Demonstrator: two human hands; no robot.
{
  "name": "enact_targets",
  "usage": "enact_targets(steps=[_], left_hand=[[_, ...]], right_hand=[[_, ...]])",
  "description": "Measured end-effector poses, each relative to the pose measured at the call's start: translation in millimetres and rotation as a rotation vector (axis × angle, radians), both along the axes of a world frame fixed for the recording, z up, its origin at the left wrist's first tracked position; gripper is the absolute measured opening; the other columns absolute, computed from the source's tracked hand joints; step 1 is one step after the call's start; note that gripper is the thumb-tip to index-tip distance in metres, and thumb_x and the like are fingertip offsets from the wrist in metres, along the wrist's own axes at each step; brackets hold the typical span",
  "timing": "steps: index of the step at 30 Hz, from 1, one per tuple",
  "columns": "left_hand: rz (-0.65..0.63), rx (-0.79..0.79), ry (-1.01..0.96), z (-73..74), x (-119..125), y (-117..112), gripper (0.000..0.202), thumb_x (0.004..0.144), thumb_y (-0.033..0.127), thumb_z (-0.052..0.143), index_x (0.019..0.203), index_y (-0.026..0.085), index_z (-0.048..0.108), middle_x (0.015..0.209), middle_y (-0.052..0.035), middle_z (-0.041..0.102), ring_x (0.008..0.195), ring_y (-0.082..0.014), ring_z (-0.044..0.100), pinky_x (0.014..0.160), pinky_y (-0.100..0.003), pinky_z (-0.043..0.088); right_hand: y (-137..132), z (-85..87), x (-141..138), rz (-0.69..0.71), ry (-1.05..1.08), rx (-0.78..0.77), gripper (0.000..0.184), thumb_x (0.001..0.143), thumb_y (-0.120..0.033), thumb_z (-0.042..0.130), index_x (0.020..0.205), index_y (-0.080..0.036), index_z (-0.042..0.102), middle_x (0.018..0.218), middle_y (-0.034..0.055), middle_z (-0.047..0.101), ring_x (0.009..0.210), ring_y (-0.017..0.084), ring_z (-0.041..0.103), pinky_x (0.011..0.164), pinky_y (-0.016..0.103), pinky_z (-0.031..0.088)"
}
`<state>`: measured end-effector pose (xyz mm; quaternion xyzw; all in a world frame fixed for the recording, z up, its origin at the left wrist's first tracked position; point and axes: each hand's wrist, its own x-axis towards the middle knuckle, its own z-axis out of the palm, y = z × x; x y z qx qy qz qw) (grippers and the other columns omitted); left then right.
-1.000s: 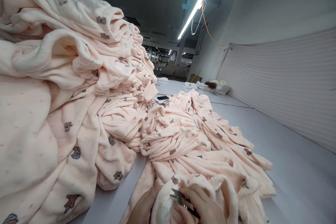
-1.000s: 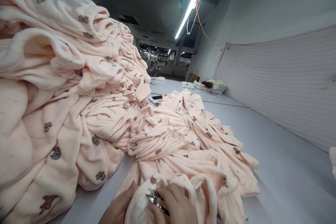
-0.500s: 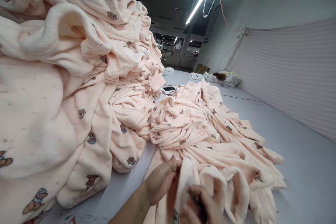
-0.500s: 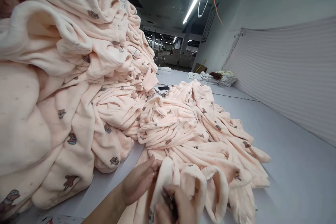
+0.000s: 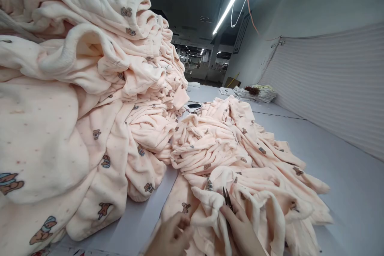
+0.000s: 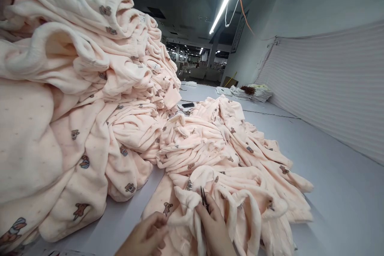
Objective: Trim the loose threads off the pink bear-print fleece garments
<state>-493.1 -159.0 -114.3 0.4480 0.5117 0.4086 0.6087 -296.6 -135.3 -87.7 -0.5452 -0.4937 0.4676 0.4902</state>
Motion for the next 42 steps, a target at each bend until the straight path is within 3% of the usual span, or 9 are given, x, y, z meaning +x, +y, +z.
enact_targets(steps=[3, 5, 8, 14, 23, 28, 33, 37, 42], left_hand=[[0.22, 0.285, 0.247, 2.7, 36, -6, 0.048, 0.062, 0.027, 0.077, 0.108, 0.022, 0.061, 0.104, -0.0102, 0.063, 0.096, -0.0302, 0.057, 0.082, -0.036, 0.041], [0.328, 0.451, 0.359, 10.9, 50, -3, 0.032, 0.063, 0.02, 0.075, 0.093, 0.023, 0.064, 0.108, -0.0095, 0.06, 0.104, -0.0307, 0.05, 0.09, -0.036, 0.035], [0.212, 0.509, 0.234, 16.6, 54, 3, 0.017, 0.078, 0.028, 0.062, 0.064, 0.022, 0.053, 0.075, -0.0017, 0.053, 0.073, -0.0197, 0.049, 0.068, -0.028, 0.037], [0.16, 0.32, -0.22, -3.7, 69, 5, 0.015, 0.083, 0.034, 0.055, 0.078, 0.023, 0.046, 0.07, 0.0046, 0.043, 0.061, -0.0122, 0.041, 0.057, -0.022, 0.034], [0.227, 0.746, 0.164, 0.4, 77, -5, 0.02, 0.075, 0.011, 0.049, 0.063, 0.022, 0.037, 0.08, -0.0003, 0.053, 0.065, -0.0154, 0.045, 0.06, -0.026, 0.032], [0.083, 0.87, 0.314, 4.6, 67, -5, 0.021, 0.076, 0.005, 0.047, 0.066, 0.022, 0.04, 0.082, -0.0013, 0.055, 0.069, -0.0169, 0.051, 0.063, -0.026, 0.037], [0.199, 0.794, 0.234, 4.9, 71, -7, 0.02, 0.078, 0.009, 0.047, 0.064, 0.022, 0.04, 0.082, -0.0009, 0.055, 0.066, -0.0158, 0.047, 0.061, -0.026, 0.035], [0.231, 0.531, -0.006, 7.4, 75, -7, 0.008, 0.076, 0.017, 0.057, 0.077, 0.024, 0.053, 0.086, -0.0004, 0.059, 0.077, -0.0178, 0.053, 0.069, -0.025, 0.04], [-0.021, 0.075, -0.409, 19.8, 75, 3, 0.02, 0.074, 0.033, 0.067, 0.084, 0.016, 0.068, 0.076, -0.0039, 0.067, 0.081, -0.0234, 0.06, 0.075, -0.032, 0.045]], right_hand=[[-1, 12.8, -1, 0.119, 0.13, -0.014, 0.032, 0.082, -0.038, 0.061, 0.11, -0.022, 0.063, 0.113, 0.0057, 0.068, 0.11, 0.024, 0.061, 0.091, 0.036, 0.051], [-5, 17.1, 3, 0.072, 0.009, 0.105, 0.025, 0.082, -0.036, 0.061, 0.102, -0.022, 0.065, 0.107, 0.0051, 0.069, 0.102, 0.023, 0.064, 0.086, 0.033, 0.053], [-12, 18.2, 19, -0.097, -0.289, 0.287, 0.02, 0.083, -0.031, 0.058, 0.1, -0.023, 0.062, 0.096, 0.0036, 0.069, 0.093, 0.021, 0.066, 0.073, 0.026, 0.055], [-22, 14.5, 42, -0.034, -0.775, 0.51, 0.03, 0.075, -0.01, 0.043, 0.096, -0.025, 0.059, 0.106, 0.0047, 0.061, 0.099, 0.023, 0.061, 0.073, 0.03, 0.052], [-32, 35.9, 58, 0.26, -0.651, 0.332, 0.009, 0.085, -0.032, 0.058, 0.091, -0.027, 0.063, 0.083, -0.001, 0.064, 0.079, 0.016, 0.064, 0.068, 0.022, 0.049], [-28, 34.7, 53, 0.321, -0.735, 0.305, 0.015, 0.086, -0.032, 0.057, 0.097, -0.028, 0.066, 0.087, 0.0001, 0.066, 0.08, 0.018, 0.065, 0.069, 0.024, 0.048], [-32, 13.6, 48, 0.187, -0.697, 0.378, 0.014, 0.084, -0.032, 0.056, 0.096, -0.028, 0.063, 0.083, -0.0007, 0.066, 0.075, 0.018, 0.065, 0.065, 0.023, 0.048], [-32, 3.9, 45, 0.097, -0.736, 0.43, 0.028, 0.074, -0.023, 0.061, 0.102, -0.028, 0.058, 0.084, -0.0014, 0.066, 0.07, 0.018, 0.063, 0.061, 0.024, 0.047], [-9, 12.3, 43, 0.024, -0.721, 0.444, 0.014, 0.08, -0.015, 0.045, 0.084, -0.023, 0.056, 0.078, 0.0003, 0.063, 0.071, 0.018, 0.062, 0.062, 0.026, 0.044]])
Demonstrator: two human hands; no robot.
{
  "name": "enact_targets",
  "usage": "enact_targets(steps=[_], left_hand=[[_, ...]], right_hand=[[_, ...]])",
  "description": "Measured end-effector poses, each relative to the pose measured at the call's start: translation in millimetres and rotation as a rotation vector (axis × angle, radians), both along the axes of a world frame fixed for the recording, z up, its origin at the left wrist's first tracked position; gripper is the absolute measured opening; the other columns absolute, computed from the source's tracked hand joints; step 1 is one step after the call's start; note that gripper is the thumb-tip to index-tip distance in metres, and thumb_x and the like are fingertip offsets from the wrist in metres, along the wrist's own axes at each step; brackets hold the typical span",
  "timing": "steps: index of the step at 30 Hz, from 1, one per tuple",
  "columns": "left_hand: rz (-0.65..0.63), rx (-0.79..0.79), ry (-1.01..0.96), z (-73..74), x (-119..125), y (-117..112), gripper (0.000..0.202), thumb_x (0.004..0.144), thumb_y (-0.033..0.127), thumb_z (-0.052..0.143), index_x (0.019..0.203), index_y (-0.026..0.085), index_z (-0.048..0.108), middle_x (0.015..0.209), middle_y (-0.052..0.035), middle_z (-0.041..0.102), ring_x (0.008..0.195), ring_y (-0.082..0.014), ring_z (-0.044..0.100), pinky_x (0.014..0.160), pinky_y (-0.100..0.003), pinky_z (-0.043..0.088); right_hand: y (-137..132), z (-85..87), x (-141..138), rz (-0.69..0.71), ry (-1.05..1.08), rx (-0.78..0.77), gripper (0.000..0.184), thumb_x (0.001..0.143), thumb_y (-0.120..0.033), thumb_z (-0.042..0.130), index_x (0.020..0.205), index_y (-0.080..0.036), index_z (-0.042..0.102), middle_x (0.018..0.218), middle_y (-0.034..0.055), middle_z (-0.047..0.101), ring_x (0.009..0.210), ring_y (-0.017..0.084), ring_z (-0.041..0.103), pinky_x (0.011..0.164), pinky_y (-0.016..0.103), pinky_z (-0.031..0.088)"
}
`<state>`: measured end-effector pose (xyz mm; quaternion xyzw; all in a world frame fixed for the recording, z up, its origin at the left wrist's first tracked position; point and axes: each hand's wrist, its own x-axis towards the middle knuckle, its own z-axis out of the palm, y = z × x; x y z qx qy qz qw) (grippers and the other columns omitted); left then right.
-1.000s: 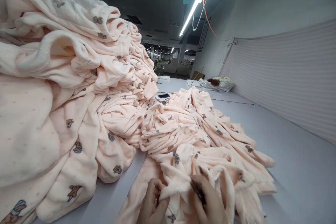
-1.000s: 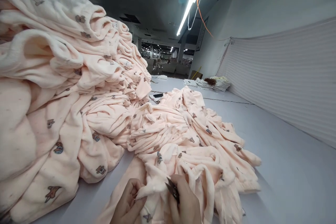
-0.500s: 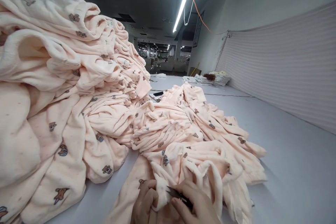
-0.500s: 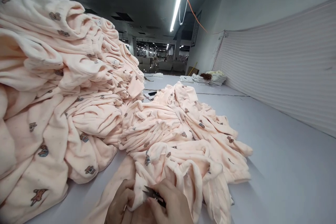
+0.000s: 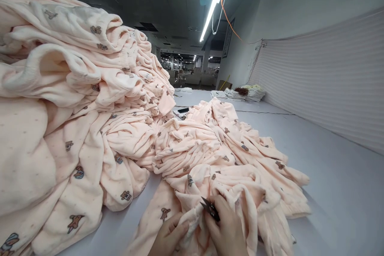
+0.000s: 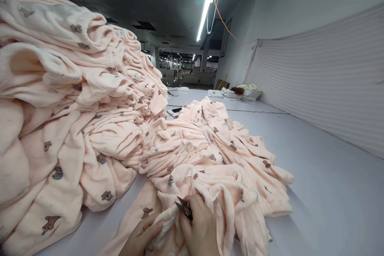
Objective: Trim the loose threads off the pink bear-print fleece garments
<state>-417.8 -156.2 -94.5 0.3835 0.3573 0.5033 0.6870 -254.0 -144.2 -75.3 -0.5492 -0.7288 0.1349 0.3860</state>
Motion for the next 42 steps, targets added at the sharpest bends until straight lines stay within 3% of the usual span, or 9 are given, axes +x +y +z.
enact_targets(steps=[2, 6, 8, 10, 14, 17, 23, 36, 42], left_hand=[[-0.066, -0.086, -0.168, 8.3, 1, 4, 0.021, 0.077, 0.034, 0.064, 0.08, 0.015, 0.07, 0.074, -0.0053, 0.069, 0.081, -0.0248, 0.063, 0.078, -0.034, 0.046], [-0.186, -0.197, -0.39, 22.7, 2, 6, 0.032, 0.082, 0.036, 0.058, 0.1, 0.013, 0.07, 0.088, -0.0109, 0.073, 0.094, -0.0298, 0.065, 0.09, -0.042, 0.044], [-0.23, -0.251, -0.428, 25.5, 2, 6, 0.037, 0.085, 0.039, 0.054, 0.108, 0.013, 0.068, 0.093, -0.0119, 0.074, 0.098, -0.0302, 0.066, 0.094, -0.043, 0.042], [-0.212, -0.285, -0.461, 25.2, 3, 5, 0.039, 0.087, 0.04, 0.052, 0.113, 0.014, 0.066, 0.096, -0.0117, 0.074, 0.1, -0.0295, 0.065, 0.096, -0.043, 0.042], [-0.196, -0.285, -0.482, 22.7, 5, 3, 0.041, 0.085, 0.04, 0.056, 0.117, 0.015, 0.063, 0.098, -0.0115, 0.074, 0.103, -0.0294, 0.065, 0.096, -0.042, 0.043], [-0.214, -0.261, -0.48, 23.5, 3, 2, 0.046, 0.084, 0.043, 0.057, 0.12, 0.014, 0.061, 0.099, -0.0121, 0.074, 0.104, -0.0303, 0.064, 0.096, -0.042, 0.043], [-0.229, -0.253, -0.458, 27.3, 5, 1, 0.04, 0.088, 0.039, 0.053, 0.121, 0.017, 0.061, 0.101, -0.0114, 0.074, 0.104, -0.0286, 0.065, 0.097, -0.042, 0.043], [-0.199, -0.211, -0.558, 17.4, 9, 2, 0.04, 0.087, 0.032, 0.058, 0.123, 0.016, 0.06, 0.101, -0.0117, 0.074, 0.101, -0.0292, 0.066, 0.099, -0.043, 0.042], [-0.207, -0.223, -0.546, 16.4, 11, 3, 0.039, 0.088, 0.033, 0.055, 0.123, 0.015, 0.061, 0.101, -0.0123, 0.074, 0.101, -0.0295, 0.066, 0.099, -0.043, 0.042]], right_hand=[[8, 5.7, 0, -0.019, 0.031, -0.042, 0.01, 0.083, -0.017, 0.045, 0.078, -0.022, 0.053, 0.072, -0.0009, 0.061, 0.067, 0.017, 0.06, 0.06, 0.025, 0.044], [6, 13.1, 5, -0.018, -0.004, -0.152, 0.011, 0.082, -0.02, 0.051, 0.072, -0.021, 0.052, 0.068, -0.0021, 0.061, 0.065, 0.016, 0.06, 0.058, 0.024, 0.044], [-1, 14.0, 9, 0.06, -0.014, -0.157, 0.002, 0.08, -0.024, 0.058, 0.079, -0.022, 0.059, 0.075, -0.0013, 0.064, 0.072, 0.017, 0.063, 0.062, 0.023, 0.047], [-8, 13.6, 12, 0.128, -0.007, -0.091, 0.014, 0.08, -0.028, 0.062, 0.094, -0.025, 0.064, 0.086, -0.0005, 0.067, 0.079, 0.017, 0.065, 0.068, 0.022, 0.049], [-12, 11.1, 13, 0.089, -0.04, 0.043, 0.016, 0.088, -0.035, 0.056, 0.1, -0.03, 0.066, 0.091, -0.0009, 0.069, 0.084, 0.018, 0.067, 0.075, 0.024, 0.05], [-11, 9.2, 14, 0.052, -0.054, 0.037, 0.018, 0.09, -0.039, 0.053, 0.091, -0.029, 0.068, 0.084, -0.0006, 0.07, 0.083, 0.018, 0.068, 0.077, 0.026, 0.05], [-13, 7.4, 14, 0.081, -0.082, 0.049, 0.019, 0.088, -0.041, 0.056, 0.098, -0.028, 0.067, 0.09, 0.0002, 0.071, 0.082, 0.018, 0.069, 0.067, 0.024, 0.051], [-13, 3.7, 18, 0.093, -0.078, 0.081, 0.017, 0.09, -0.038, 0.053, 0.098, -0.03, 0.066, 0.09, -0.0003, 0.07, 0.084, 0.018, 0.068, 0.067, 0.024, 0.051], [-12, -2.5, 22, 0.057, -0.004, 0.084, 0.019, 0.086, -0.04, 0.059, 0.1, -0.03, 0.066, 0.087, -0.0005, 0.069, 0.082, 0.019, 0.067, 0.078, 0.029, 0.049]])
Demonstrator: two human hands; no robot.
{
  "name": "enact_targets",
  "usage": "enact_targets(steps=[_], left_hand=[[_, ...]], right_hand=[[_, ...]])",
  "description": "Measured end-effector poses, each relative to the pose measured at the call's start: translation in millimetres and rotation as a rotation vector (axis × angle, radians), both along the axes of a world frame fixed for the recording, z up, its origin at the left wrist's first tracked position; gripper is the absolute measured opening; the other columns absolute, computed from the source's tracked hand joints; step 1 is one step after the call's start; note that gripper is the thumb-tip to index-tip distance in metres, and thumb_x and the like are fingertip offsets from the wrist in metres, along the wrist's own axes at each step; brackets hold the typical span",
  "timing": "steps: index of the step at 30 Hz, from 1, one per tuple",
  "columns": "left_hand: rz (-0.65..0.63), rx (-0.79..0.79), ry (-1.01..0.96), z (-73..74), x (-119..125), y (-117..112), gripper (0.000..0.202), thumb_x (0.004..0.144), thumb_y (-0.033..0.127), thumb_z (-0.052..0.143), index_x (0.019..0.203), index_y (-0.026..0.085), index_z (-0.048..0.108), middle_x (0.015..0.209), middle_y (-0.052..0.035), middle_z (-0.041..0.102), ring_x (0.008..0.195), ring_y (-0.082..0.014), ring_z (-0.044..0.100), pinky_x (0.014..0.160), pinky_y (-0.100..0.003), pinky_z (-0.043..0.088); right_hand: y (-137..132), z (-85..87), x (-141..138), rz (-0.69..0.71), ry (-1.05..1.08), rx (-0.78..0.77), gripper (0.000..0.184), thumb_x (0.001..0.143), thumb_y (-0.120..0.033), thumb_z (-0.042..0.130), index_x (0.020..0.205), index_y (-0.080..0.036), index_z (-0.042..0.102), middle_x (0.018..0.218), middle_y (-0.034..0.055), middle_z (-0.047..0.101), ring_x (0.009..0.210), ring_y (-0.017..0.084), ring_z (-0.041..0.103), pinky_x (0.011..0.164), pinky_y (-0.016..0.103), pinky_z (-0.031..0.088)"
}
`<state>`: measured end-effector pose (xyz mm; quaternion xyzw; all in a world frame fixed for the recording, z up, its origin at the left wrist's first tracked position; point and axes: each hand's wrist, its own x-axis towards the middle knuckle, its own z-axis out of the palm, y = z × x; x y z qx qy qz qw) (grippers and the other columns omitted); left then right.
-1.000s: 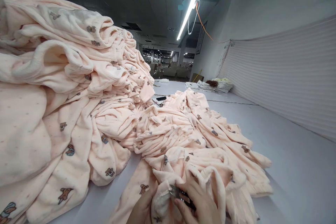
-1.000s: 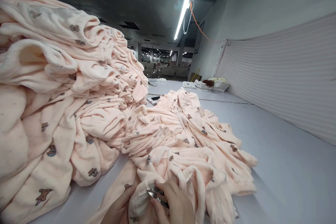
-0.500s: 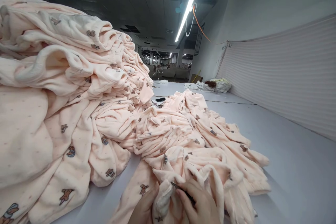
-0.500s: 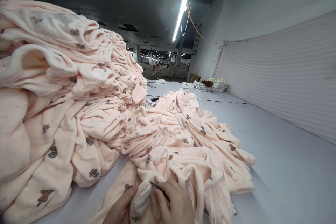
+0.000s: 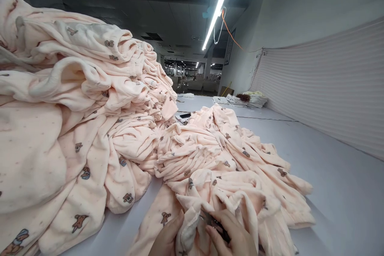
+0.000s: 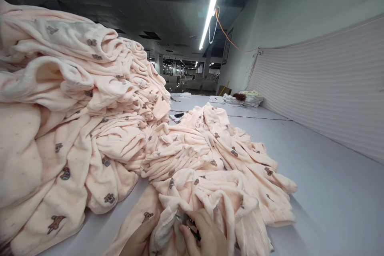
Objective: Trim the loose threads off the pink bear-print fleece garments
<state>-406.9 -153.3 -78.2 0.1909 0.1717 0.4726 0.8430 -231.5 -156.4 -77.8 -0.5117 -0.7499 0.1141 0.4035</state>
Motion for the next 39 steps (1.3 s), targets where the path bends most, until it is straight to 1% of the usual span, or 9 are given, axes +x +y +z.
enact_targets(steps=[14, 18, 20, 23, 26, 29, 33, 35, 39], left_hand=[[0.016, 0.014, 0.072, 12.4, 9, -4, 0.045, 0.087, 0.044, 0.053, 0.121, 0.015, 0.061, 0.097, -0.0122, 0.075, 0.098, -0.031, 0.067, 0.097, -0.045, 0.042], [0.003, 0.04, 0.045, 17.8, 14, -6, 0.053, 0.09, 0.054, 0.041, 0.118, 0.014, 0.063, 0.096, -0.0131, 0.074, 0.096, -0.0304, 0.067, 0.095, -0.045, 0.042], [0.01, 0.058, 0.024, 19.0, 17, -6, 0.055, 0.092, 0.053, 0.037, 0.116, 0.013, 0.064, 0.094, -0.0134, 0.075, 0.095, -0.0297, 0.067, 0.095, -0.044, 0.042], [-0.007, 0.071, 0.012, 20.5, 17, -6, 0.058, 0.092, 0.055, 0.034, 0.112, 0.011, 0.067, 0.092, -0.0135, 0.075, 0.095, -0.0292, 0.067, 0.094, -0.042, 0.042], [-0.058, 0.072, 0.019, 21.3, 14, -5, 0.063, 0.093, 0.057, 0.029, 0.113, 0.01, 0.066, 0.092, -0.0138, 0.075, 0.096, -0.0293, 0.066, 0.094, -0.042, 0.041], [-0.09, 0.098, 0.04, 20.1, 10, 0, 0.066, 0.093, 0.056, 0.025, 0.114, 0.008, 0.066, 0.093, -0.0147, 0.074, 0.095, -0.0292, 0.066, 0.094, -0.041, 0.041], [-0.086, 0.122, 0.088, 20.0, 8, 4, 0.067, 0.093, 0.058, 0.026, 0.114, 0.008, 0.065, 0.095, -0.015, 0.074, 0.094, -0.0289, 0.066, 0.093, -0.04, 0.041], [-0.09, 0.12, 0.09, 21.8, 9, 5, 0.067, 0.091, 0.059, 0.028, 0.116, 0.009, 0.064, 0.096, -0.0144, 0.074, 0.094, -0.0289, 0.066, 0.093, -0.04, 0.041], [-0.075, 0.109, 0.054, 26.0, 15, 6, 0.067, 0.091, 0.061, 0.029, 0.118, 0.01, 0.063, 0.096, -0.0134, 0.074, 0.095, -0.0288, 0.066, 0.092, -0.041, 0.042]], right_hand=[[5, -0.9, 8, -0.011, 0.243, -0.145, 0.029, 0.09, -0.046, 0.05, 0.084, -0.027, 0.071, 0.084, 0.0022, 0.071, 0.083, 0.021, 0.067, 0.077, 0.03, 0.051], [-4, -2.8, 8, -0.007, 0.155, -0.074, 0.021, 0.084, -0.043, 0.059, 0.095, -0.027, 0.068, 0.087, 0.002, 0.07, 0.082, 0.021, 0.068, 0.072, 0.027, 0.053], [-9, -2.8, 3, -0.006, 0.045, 0.009, 0.019, 0.082, -0.038, 0.062, 0.098, -0.029, 0.067, 0.087, 0.0002, 0.07, 0.08, 0.021, 0.068, 0.085, 0.032, 0.051], [-11, -0.6, -3, -0.039, -0.04, 0.076, 0.012, 0.085, -0.034, 0.057, 0.092, -0.031, 0.067, 0.084, -0.0022, 0.071, 0.082, 0.021, 0.069, 0.112, 0.051, 0.023], [-8, 2.3, -3, -0.043, -0.005, 0.031, 0.013, 0.086, -0.038, 0.057, 0.09, -0.031, 0.068, 0.082, -0.0027, 0.07, 0.083, 0.022, 0.068, 0.114, 0.058, 0.002], [-4, 4.9, 3, -0.018, 0.019, -0.02, 0.016, 0.086, -0.041, 0.057, 0.09, -0.03, 0.068, 0.082, -0.0014, 0.07, 0.085, 0.022, 0.067, 0.114, 0.056, 0.01], [-5, 2.5, 15, 0.009, 0.07, -0.113, 0.02, 0.091, -0.038, 0.05, 0.092, -0.028, 0.068, 0.086, -0.0002, 0.07, 0.085, 0.019, 0.067, 0.09, 0.032, 0.049], [-10, -3.5, 17, 0.016, 0.084, -0.086, 0.02, 0.088, -0.041, 0.054, 0.096, -0.028, 0.067, 0.088, 0.0006, 0.07, 0.085, 0.02, 0.068, 0.076, 0.026, 0.054], [-17, -16.0, 9, -0.01, 0.013, 0.073, 0.021, 0.084, -0.041, 0.059, 0.099, -0.029, 0.067, 0.088, 0.0021, 0.071, 0.08, 0.022, 0.069, 0.073, 0.029, 0.055]])
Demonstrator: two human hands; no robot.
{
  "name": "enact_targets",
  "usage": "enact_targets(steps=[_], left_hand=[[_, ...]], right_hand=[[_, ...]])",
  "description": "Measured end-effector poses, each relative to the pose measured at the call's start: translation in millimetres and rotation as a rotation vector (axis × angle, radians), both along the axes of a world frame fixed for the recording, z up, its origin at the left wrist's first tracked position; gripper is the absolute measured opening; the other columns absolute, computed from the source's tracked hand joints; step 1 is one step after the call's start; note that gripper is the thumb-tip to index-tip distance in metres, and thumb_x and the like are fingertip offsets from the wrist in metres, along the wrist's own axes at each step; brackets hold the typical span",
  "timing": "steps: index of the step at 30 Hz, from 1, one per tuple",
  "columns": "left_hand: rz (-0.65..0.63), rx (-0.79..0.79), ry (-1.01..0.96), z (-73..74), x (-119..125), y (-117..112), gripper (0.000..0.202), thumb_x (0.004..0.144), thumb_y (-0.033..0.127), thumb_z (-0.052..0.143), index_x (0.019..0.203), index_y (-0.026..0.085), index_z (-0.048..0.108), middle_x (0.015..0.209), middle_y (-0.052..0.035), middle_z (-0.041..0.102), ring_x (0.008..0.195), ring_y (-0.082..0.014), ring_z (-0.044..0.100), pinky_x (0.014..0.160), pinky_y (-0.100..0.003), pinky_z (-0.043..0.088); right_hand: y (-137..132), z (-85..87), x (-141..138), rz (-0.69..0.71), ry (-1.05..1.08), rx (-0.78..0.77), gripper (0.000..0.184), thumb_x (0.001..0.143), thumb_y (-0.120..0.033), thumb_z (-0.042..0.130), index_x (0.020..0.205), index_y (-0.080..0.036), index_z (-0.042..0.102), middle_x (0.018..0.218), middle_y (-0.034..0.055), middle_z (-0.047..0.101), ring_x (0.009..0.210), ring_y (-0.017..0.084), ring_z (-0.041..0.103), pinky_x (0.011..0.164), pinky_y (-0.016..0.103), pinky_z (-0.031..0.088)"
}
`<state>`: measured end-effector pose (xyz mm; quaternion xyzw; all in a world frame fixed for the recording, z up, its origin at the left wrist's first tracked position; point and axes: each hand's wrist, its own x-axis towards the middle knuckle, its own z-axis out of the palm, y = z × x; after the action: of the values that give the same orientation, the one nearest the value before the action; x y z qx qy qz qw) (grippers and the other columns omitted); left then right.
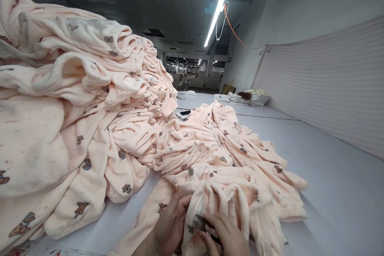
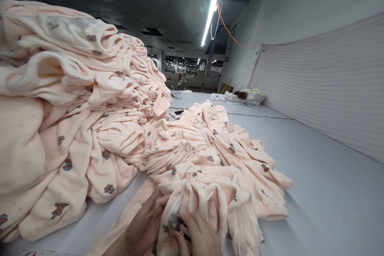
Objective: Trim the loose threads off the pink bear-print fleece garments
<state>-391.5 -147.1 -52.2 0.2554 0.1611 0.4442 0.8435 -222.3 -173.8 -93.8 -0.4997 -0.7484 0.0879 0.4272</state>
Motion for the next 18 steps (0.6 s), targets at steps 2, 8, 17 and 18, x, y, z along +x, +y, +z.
enact_targets(steps=[2, 8, 17, 18], left_hand=[[0.014, -0.009, -0.002, 1.6, 3, 1, 0.066, 0.09, 0.061, 0.03, 0.118, 0.011, 0.063, 0.096, -0.0133, 0.074, 0.095, -0.0287, 0.065, 0.091, -0.041, 0.043], [0.017, -0.001, 0.019, -0.7, 5, 1, 0.062, 0.092, 0.058, 0.029, 0.118, 0.013, 0.062, 0.097, -0.0122, 0.073, 0.094, -0.0264, 0.065, 0.09, -0.039, 0.043], [0.002, 0.024, 0.353, -18.5, 8, 43, 0.068, 0.089, 0.059, 0.028, 0.099, 0.006, 0.069, 0.079, -0.0081, 0.072, 0.079, -0.0222, 0.065, 0.076, -0.034, 0.045], [0.004, 0.033, 0.378, -16.0, 6, 46, 0.069, 0.09, 0.058, 0.026, 0.097, 0.005, 0.07, 0.075, -0.0072, 0.071, 0.078, -0.0239, 0.065, 0.077, -0.038, 0.045]], right_hand=[[0, -1.6, -6, -0.027, -0.004, 0.035, 0.02, 0.086, -0.041, 0.056, 0.097, -0.031, 0.069, 0.086, 0.0021, 0.072, 0.08, 0.022, 0.069, 0.071, 0.029, 0.055], [5, 4.6, -1, 0.006, 0.139, -0.035, 0.022, 0.087, -0.042, 0.055, 0.095, -0.028, 0.07, 0.083, 0.0032, 0.07, 0.081, 0.021, 0.068, 0.072, 0.028, 0.054], [2, -13.7, -35, 0.187, 0.412, -0.216, 0.028, 0.091, -0.044, 0.048, 0.104, -0.023, 0.063, 0.093, 0.0037, 0.071, 0.083, 0.018, 0.067, 0.072, 0.023, 0.053], [6, -15.4, -42, 0.185, 0.371, -0.227, 0.03, 0.093, -0.043, 0.044, 0.106, -0.022, 0.062, 0.096, 0.0048, 0.071, 0.087, 0.018, 0.067, 0.075, 0.024, 0.053]])
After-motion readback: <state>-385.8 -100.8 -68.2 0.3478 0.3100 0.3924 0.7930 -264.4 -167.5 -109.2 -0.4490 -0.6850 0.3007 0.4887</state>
